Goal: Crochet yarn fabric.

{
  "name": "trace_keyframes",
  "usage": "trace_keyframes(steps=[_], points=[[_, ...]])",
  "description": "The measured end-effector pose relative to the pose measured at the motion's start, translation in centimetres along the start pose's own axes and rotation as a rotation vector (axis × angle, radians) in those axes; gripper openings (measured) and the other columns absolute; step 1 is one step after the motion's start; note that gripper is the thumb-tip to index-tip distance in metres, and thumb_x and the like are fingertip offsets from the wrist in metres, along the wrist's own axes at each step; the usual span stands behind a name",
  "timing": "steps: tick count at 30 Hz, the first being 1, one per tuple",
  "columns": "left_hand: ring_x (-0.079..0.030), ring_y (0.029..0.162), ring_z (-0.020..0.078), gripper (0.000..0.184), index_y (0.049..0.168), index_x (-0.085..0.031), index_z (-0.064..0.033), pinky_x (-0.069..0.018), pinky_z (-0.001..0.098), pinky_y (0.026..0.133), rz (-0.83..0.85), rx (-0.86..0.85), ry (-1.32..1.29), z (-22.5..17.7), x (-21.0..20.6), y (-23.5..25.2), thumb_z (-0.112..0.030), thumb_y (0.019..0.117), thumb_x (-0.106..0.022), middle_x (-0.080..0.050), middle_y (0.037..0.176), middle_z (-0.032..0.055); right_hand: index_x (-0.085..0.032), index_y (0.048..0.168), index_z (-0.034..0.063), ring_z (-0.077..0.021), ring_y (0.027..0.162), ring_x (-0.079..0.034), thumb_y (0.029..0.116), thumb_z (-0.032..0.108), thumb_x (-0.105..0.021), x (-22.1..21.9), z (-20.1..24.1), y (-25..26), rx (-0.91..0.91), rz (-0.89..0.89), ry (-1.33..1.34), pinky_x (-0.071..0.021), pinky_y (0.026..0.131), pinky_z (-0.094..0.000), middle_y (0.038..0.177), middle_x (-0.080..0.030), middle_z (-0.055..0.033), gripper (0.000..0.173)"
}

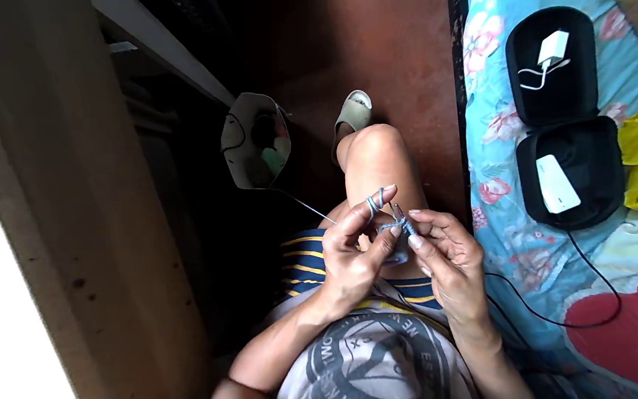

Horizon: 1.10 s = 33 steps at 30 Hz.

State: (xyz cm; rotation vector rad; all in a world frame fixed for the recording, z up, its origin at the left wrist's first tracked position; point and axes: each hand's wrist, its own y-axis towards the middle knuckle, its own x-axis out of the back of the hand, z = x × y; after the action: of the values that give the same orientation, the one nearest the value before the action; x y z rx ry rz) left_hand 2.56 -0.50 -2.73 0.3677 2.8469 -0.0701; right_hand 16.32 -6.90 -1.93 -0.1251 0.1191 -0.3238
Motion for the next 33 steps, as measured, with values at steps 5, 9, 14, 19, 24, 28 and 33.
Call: trace_keyframes(steps=[5, 9, 14, 19, 24, 28, 33], points=[[-0.067, 0.081, 0.0045, 0.04, 0.126, -0.068, -0.0019, -0.0569, 0.0218, 0.074, 0.023, -0.153, 0.116, 0.5, -0.1, -0.1, 0.006, 0.0861, -0.068, -0.074, 0.095, 0.002, -0.069, 0.1, 0.0014, 0.0027, 0.064, -0.054, 0.0962, -0.001, -0.059, -0.3, 0.7, 0.0, 0.078, -0.041, -0.158, -0.0481, 0.055, -0.0115, 0.099, -0.064, -0.0007, 0.011], [-0.067, 0.081, 0.0044, 0.042, 0.129, -0.067, -0.0037, -0.0571, 0.022, 0.075, 0.02, -0.167, 0.106, 0.5, -0.2, 0.1, 0.005, 0.0876, -0.068, -0.074, 0.095, 0.0013, -0.066, 0.101, 0.0016, 0.0028, 0.063, -0.053, 0.0952, -0.001, -0.057, -0.5, 1.1, 0.2, 0.09, -0.045, -0.171, -0.0472, 0.054, -0.0114, 0.099, -0.063, -0.0009, 0.01], [-0.069, 0.079, 0.0076, 0.051, 0.136, -0.06, -0.001, -0.0591, 0.0259, 0.077, -0.028, 0.053, -0.087, 0.1, -0.3, 0.3, 0.009, 0.0858, -0.067, -0.074, 0.09, 0.001, -0.06, 0.113, 0.005, 0.0047, 0.065, -0.055, 0.0944, -0.003, -0.059, -0.4, 0.7, 0.3, 0.053, -0.033, -0.047, -0.0446, 0.055, -0.0108, 0.096, -0.07, 0.0021, 0.02], [-0.069, 0.075, 0.0087, 0.056, 0.137, -0.058, -0.0007, -0.0599, 0.0257, 0.073, -0.06, 0.158, -0.193, 0.0, -0.4, 0.6, 0.014, 0.0841, -0.065, -0.074, 0.088, 0.003, -0.062, 0.113, 0.0018, 0.0027, 0.067, -0.058, 0.0931, -0.004, -0.06, -0.2, 0.2, 0.2, 0.026, -0.036, -0.02, -0.0465, 0.056, -0.0121, 0.097, -0.071, 0.0003, 0.02], [-0.069, 0.075, 0.0086, 0.053, 0.135, -0.061, -0.0012, -0.0593, 0.0258, 0.074, -0.076, 0.127, -0.143, 0.3, -0.3, 0.6, 0.012, 0.0836, -0.067, -0.074, 0.087, 0.002, -0.066, 0.105, -0.0087, 0.003, 0.081, -0.063, 0.0939, -0.002, -0.061, -0.2, -0.5, -0.3, 0.228, -0.092, -0.392, -0.0544, 0.074, -0.0113, 0.094, -0.068, -0.0041, 0.014], [-0.069, 0.074, 0.0081, 0.053, 0.133, -0.063, -0.0022, -0.0595, 0.0251, 0.073, -0.095, 0.124, -0.147, 0.3, -0.3, 0.6, 0.013, 0.0828, -0.067, -0.074, 0.085, 0.0017, -0.07, 0.103, -0.0073, 0.0018, 0.079, -0.061, 0.0964, 0.002, -0.062, -0.1, -1.1, -0.4, 0.337, -0.142, -0.565, -0.0516, 0.072, -0.0097, 0.091, -0.066, -0.0083, 0.014], [-0.069, 0.074, 0.0087, 0.051, 0.133, -0.064, -0.0028, -0.0595, 0.0256, 0.073, -0.112, 0.142, -0.165, 0.3, -0.2, 0.7, 0.012, 0.0844, -0.067, -0.074, 0.087, 0.0029, -0.072, 0.104, -0.0062, 0.0014, 0.079, -0.059, 0.0967, 0.001, -0.06, -0.1, -1.1, -0.5, 0.374, -0.147, -0.606, -0.0485, 0.071, -0.0087, 0.09, -0.066, -0.0082, 0.016]])
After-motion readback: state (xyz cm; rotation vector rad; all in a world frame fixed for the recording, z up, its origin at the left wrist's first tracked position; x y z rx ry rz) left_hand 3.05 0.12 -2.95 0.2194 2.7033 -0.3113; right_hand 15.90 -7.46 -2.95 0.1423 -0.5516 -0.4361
